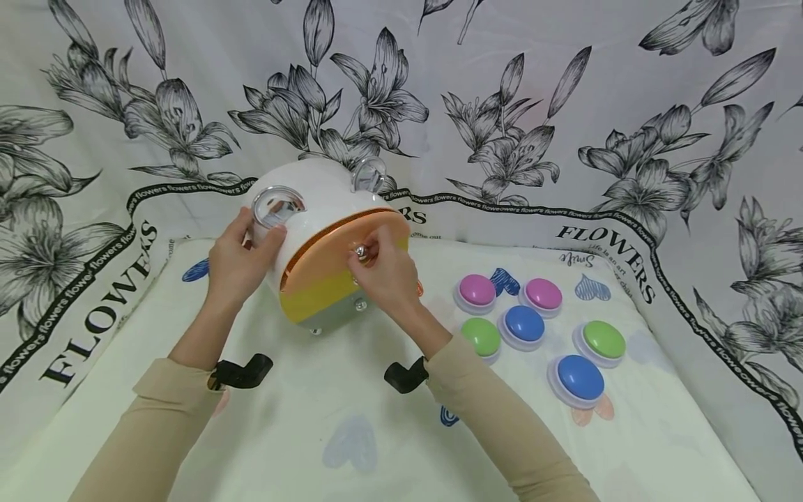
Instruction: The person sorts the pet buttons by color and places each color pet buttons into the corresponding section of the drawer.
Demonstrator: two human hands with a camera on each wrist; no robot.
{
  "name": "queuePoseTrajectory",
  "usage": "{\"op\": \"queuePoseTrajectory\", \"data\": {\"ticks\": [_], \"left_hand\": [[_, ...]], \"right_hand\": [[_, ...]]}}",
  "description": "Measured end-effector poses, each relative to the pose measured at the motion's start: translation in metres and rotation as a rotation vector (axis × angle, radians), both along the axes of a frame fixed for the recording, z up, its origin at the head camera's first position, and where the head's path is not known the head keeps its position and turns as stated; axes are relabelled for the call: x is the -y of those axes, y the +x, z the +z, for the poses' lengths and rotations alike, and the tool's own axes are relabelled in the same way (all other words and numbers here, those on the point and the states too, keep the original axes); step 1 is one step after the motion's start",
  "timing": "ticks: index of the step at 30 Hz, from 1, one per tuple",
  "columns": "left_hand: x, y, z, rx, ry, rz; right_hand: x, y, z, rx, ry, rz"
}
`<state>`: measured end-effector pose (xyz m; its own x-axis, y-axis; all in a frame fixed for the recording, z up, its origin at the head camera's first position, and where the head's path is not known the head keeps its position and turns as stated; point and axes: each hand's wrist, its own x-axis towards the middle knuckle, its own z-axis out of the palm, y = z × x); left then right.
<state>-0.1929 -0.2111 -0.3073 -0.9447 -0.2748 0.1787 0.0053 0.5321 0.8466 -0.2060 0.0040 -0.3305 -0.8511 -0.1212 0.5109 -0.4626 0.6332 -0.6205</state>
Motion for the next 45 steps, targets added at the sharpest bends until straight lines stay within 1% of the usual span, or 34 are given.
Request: {"op": "queuePoseTrajectory", "data": {"ticks": [7,13,20,29,36,45], "left_hand": [[0.0,0.001,0.001,-0.008,0.012,0.001],[0.001,0.002,0.003,0.01,0.026,-0.021],[0.0,0.005,0.005,0.026,0.032,-0.025],[0.0,0.002,0.003,0.0,0.038,-0.039],[0.001,0.001,0.003,-0.027,0.032,-0.039],[0.002,0.003,0.002,-0.034,0.024,-0.042]], "right_hand": [[-0.006,0.007,-0.002,0.022,-0.001,-0.003],[-0.01,0.014,-0.004,0.0,-0.028,-0.005],[-0.017,0.021,-0.006,-0.013,-0.052,-0.012],[-0.025,0.027,-0.009,-0.027,-0.1,-0.02],[-0.031,0.035,-0.011,-0.039,-0.096,-0.018],[-0.038,0.043,-0.014,-0.068,-0.116,0.014]]}}
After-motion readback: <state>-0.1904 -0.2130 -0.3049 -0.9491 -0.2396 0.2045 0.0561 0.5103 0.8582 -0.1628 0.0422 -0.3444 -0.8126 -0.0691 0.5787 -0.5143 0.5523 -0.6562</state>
